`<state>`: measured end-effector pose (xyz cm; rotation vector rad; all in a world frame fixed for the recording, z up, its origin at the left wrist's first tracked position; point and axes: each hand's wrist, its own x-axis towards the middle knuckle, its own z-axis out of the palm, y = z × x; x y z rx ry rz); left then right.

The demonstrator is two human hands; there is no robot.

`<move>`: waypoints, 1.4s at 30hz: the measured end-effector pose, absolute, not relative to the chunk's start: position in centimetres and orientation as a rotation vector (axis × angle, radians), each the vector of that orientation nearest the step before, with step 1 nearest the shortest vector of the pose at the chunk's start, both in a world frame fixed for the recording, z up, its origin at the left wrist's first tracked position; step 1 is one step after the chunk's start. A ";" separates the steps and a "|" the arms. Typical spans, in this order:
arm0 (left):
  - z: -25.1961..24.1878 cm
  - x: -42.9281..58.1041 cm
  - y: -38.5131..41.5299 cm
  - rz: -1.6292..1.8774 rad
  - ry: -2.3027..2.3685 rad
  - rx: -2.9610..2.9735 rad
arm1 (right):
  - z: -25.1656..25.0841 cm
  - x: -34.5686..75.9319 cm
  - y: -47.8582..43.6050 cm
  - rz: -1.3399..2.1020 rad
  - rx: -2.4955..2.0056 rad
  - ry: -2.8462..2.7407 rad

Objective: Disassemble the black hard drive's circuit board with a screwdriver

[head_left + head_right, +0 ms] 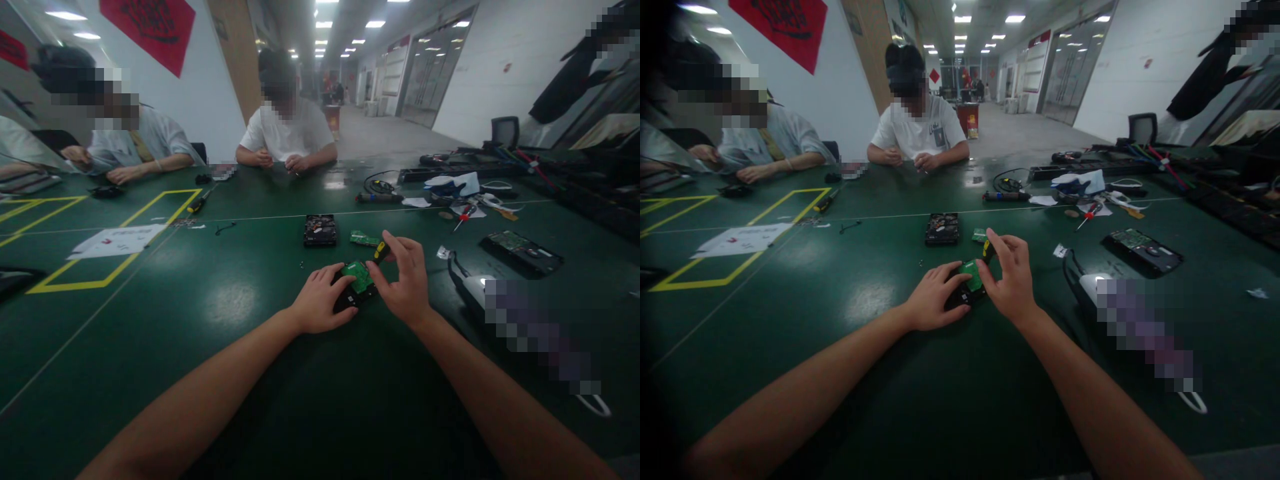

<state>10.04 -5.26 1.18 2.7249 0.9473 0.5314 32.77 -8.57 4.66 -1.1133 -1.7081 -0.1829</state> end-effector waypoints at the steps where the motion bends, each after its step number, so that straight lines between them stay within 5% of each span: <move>1: 1.2 10.0 -5.3 0.532 0.946 2.723 | 4.7 32.8 -8.6 -0.192 -1.123 -1.704; 42: 1.5 10.0 -5.4 0.504 0.957 2.733 | 4.6 32.7 -8.5 -0.114 -1.076 -1.710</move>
